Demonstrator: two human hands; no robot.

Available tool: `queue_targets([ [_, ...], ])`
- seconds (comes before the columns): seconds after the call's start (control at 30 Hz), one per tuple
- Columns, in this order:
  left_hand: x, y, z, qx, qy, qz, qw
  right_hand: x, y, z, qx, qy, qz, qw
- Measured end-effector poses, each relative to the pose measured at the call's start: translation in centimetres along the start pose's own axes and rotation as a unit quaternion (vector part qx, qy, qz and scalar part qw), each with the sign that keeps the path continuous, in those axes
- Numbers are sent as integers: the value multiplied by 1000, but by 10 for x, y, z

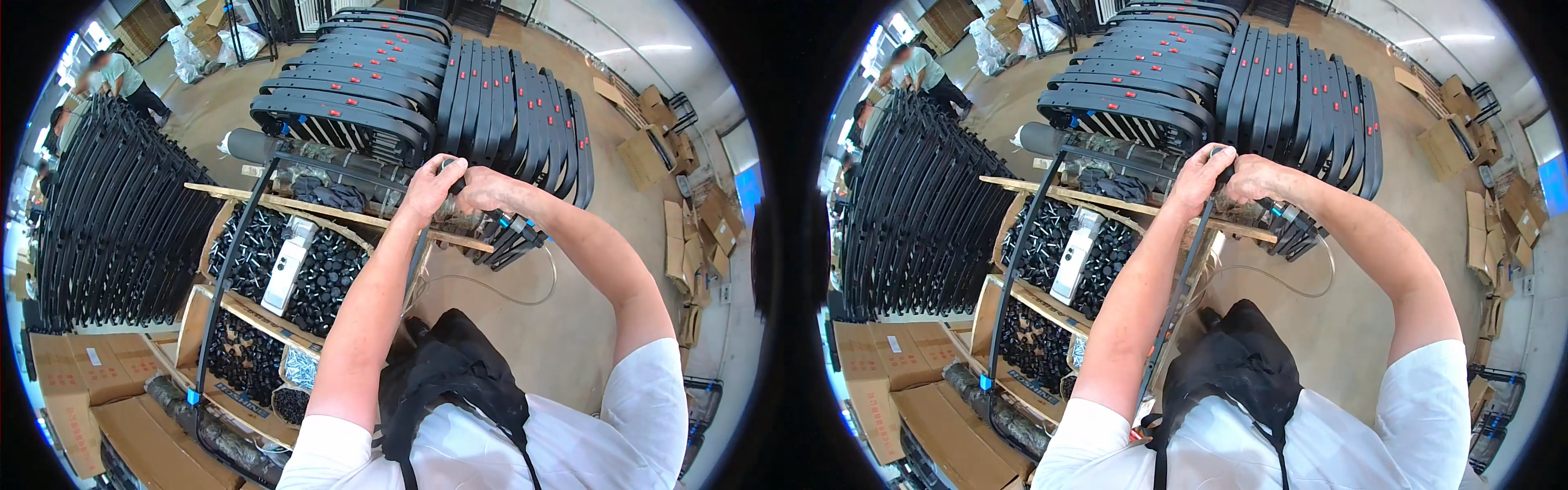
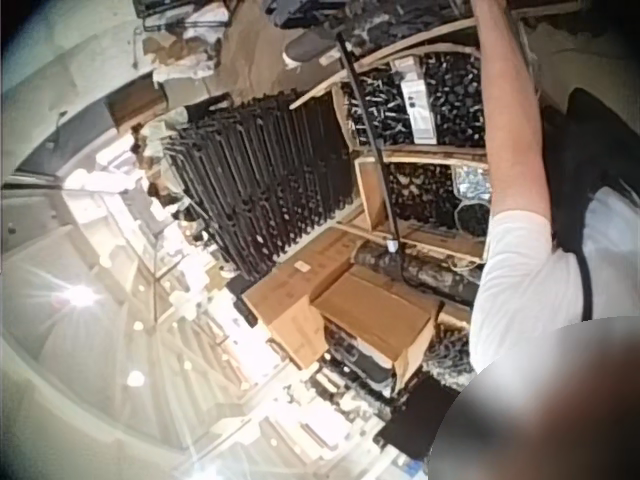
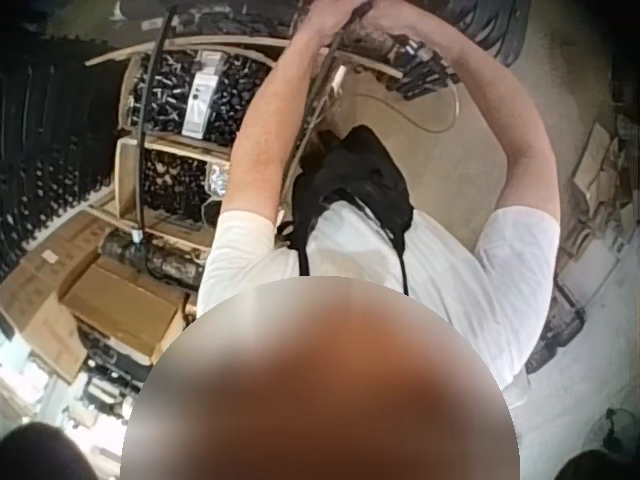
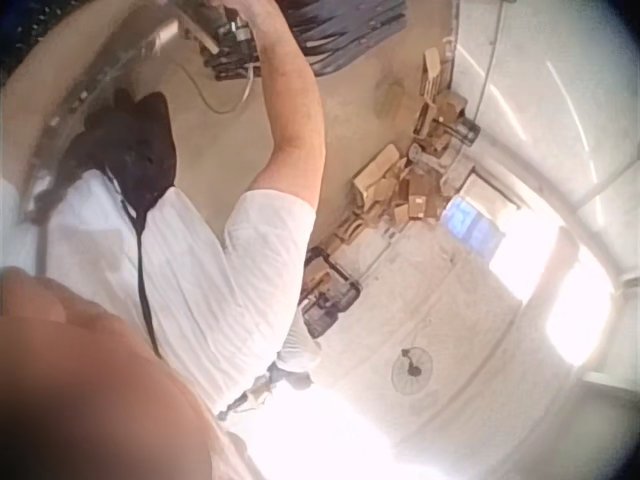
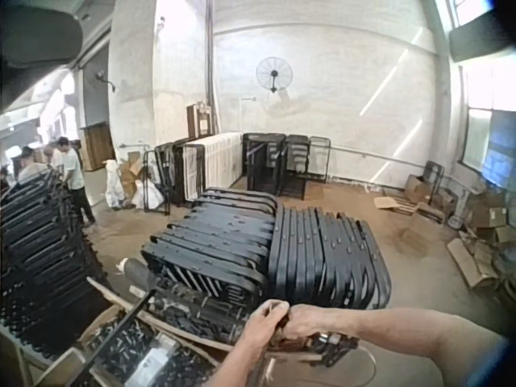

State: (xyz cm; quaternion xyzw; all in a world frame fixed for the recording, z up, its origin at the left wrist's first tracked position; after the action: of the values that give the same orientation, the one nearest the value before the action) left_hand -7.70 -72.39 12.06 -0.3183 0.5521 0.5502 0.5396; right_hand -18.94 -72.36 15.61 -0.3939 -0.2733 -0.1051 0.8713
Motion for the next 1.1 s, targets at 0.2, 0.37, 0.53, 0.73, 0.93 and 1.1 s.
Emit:
queue_targets([
  [0.2,-5,3,-6,31,34,98,994,-2,-2,-8,-18,-3,-19,1000],
  [0.37,-39,-8,7,6,51,95,994,25,-18,-8,-81,-90,33,992],
  [0.53,-73,-120,11,-88,81,114,986,152,-8,-61,23,-145,107,983],
  [0.73,-131,-313,13,-290,162,58,941,304,20,-176,23,-245,143,959],
  [0.93,-152,-403,-6,-328,156,92,927,371,32,-262,12,-258,174,950],
  [1.1,-129,-428,-18,-332,156,113,923,374,44,-283,41,-238,200,950],
])
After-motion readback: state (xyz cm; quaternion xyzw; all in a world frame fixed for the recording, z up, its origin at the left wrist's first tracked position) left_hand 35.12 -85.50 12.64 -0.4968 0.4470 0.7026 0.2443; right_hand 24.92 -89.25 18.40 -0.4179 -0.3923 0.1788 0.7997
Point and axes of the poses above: each hand's wrist, its own z-axis away from the middle knuckle, its own y-axis out of the palm, x = y × z, the point moved 8 cm from there along -z, towards the middle knuckle, and after that the axes turned 8 degrees about -y, right-handed, at the moved point
